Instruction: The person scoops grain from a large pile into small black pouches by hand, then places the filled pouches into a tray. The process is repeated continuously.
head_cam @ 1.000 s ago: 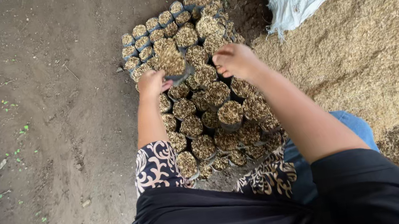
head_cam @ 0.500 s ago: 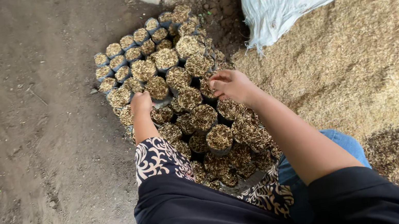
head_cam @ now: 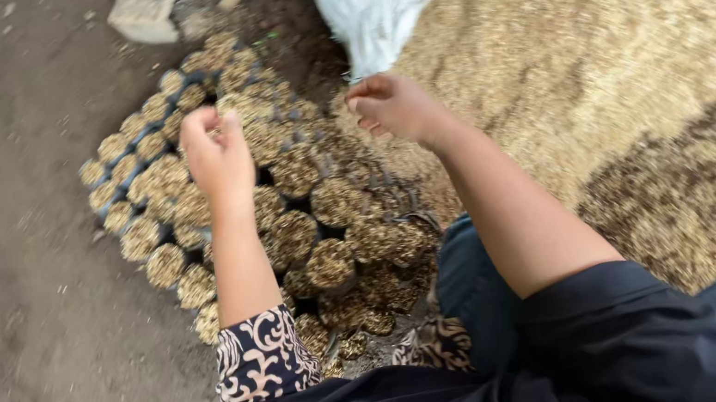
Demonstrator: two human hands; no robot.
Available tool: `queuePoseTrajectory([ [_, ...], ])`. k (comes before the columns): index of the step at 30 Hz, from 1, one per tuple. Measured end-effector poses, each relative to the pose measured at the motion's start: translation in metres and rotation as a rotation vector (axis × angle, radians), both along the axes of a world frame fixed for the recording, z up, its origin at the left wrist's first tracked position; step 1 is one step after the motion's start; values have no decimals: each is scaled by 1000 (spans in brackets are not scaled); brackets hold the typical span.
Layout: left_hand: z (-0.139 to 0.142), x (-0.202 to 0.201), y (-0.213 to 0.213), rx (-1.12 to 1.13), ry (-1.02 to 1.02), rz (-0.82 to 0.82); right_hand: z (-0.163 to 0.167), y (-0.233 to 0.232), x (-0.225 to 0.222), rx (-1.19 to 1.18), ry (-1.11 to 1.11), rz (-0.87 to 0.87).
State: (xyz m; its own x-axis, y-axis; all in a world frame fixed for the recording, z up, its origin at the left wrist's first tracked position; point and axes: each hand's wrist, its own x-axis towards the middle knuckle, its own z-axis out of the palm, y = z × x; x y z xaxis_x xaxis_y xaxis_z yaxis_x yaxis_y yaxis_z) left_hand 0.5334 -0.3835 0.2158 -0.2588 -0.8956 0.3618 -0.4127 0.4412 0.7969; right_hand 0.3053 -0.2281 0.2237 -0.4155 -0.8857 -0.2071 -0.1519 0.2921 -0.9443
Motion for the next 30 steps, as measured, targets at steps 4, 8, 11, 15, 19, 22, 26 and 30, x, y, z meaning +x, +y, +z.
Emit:
queuePoseTrajectory([
  [4, 44, -103, 72, -119, 127, -438, -3, 77, -66, -100, 8, -189],
  [8, 68, -182, 160, -172, 5, -843, -36, 190, -119, -60, 9, -439],
  [11, 72, -239, 234, -361, -171, -1042, -73, 284, -146, 19, 4, -605],
  [15, 53, -316, 336, -201, -815, -1284, -131, 380, -143, 389, 149, -808],
  [19, -12, -355, 405, -266, -779, -1351, -189, 426, -94, 629, 391, -695],
  [22, -73, -363, 435, -31, -948, -1417, -224, 412, -56, 831, 728, -286],
  [26, -147, -333, 450, 233, -1054, -1411, -253, 390, -16, 453, 1043, -30],
  [30, -188, -317, 449, 214, -1263, -1390, -269, 406, -39, 647, 1088, 280],
])
